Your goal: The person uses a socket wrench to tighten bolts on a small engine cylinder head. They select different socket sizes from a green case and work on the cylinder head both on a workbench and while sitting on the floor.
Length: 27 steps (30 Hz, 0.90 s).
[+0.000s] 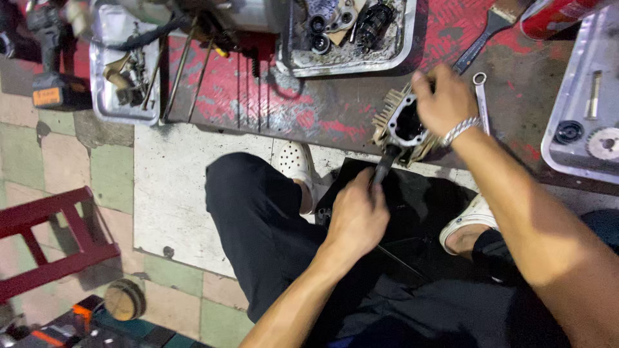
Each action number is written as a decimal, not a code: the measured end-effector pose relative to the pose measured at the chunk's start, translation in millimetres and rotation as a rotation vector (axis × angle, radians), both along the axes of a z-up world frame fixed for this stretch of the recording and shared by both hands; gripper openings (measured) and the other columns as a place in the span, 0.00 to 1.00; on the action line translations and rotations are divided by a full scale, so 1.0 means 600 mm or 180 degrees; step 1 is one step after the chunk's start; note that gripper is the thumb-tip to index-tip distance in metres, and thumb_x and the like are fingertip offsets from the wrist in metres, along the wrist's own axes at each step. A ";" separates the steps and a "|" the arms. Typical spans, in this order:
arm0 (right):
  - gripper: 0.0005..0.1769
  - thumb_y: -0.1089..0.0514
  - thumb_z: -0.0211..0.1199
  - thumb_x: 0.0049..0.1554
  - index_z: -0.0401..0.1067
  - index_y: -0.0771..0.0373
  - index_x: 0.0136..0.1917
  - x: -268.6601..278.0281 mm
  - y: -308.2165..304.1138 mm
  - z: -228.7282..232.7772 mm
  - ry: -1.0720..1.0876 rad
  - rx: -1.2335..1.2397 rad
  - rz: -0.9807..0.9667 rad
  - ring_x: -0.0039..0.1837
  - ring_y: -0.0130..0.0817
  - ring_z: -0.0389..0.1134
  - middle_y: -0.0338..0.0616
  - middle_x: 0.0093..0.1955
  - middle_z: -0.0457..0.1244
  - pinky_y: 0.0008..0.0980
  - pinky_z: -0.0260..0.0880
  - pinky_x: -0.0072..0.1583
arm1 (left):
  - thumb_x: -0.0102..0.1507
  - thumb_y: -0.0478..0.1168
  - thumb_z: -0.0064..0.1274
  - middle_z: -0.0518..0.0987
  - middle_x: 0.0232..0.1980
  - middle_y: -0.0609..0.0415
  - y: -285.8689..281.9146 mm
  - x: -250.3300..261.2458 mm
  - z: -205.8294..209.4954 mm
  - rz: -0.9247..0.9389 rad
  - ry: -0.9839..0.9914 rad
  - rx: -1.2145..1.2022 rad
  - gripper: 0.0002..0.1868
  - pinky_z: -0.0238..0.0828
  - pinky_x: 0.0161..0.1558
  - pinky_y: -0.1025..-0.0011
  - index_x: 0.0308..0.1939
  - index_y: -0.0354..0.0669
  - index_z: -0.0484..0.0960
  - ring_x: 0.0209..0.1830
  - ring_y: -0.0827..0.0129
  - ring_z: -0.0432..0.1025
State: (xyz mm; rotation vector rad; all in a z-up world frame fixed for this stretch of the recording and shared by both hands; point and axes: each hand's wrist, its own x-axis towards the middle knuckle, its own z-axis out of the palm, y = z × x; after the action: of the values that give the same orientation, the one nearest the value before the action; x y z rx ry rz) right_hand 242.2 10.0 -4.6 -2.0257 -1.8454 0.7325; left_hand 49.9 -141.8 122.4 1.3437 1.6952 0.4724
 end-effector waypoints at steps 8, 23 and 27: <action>0.18 0.47 0.57 0.69 0.79 0.61 0.57 -0.025 -0.029 0.063 0.0575 0.0385 -0.0463 0.58 0.53 0.71 0.53 0.57 0.70 0.47 0.70 0.59 | 0.70 0.46 0.49 0.77 0.30 0.48 0.034 0.027 0.021 0.0987 -0.0505 -0.1630 0.19 0.65 0.29 0.70 0.57 0.35 0.82 0.26 0.75 0.65; 0.11 0.55 0.64 0.67 0.79 0.63 0.56 -0.029 -0.019 0.084 0.0863 0.0291 -0.0664 0.62 0.48 0.72 0.48 0.58 0.71 0.41 0.71 0.64 | 0.68 0.38 0.52 0.66 0.21 0.59 0.076 0.059 0.062 0.1058 0.0054 -0.1694 0.22 0.59 0.24 0.75 0.66 0.46 0.79 0.21 0.82 0.57; 0.13 0.53 0.66 0.65 0.79 0.64 0.57 -0.032 -0.015 0.082 0.0840 0.0325 -0.0627 0.62 0.47 0.72 0.49 0.58 0.71 0.41 0.71 0.64 | 0.68 0.37 0.53 0.71 0.26 0.64 0.050 0.056 0.048 0.1036 -0.0042 -0.1210 0.21 0.62 0.28 0.78 0.65 0.39 0.80 0.24 0.82 0.60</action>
State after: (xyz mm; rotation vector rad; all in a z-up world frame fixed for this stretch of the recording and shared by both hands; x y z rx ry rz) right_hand 223.1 0.7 44.6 -1.9084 -1.4832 0.7892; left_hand 83.2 -111.7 151.2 0.7954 1.8880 0.3171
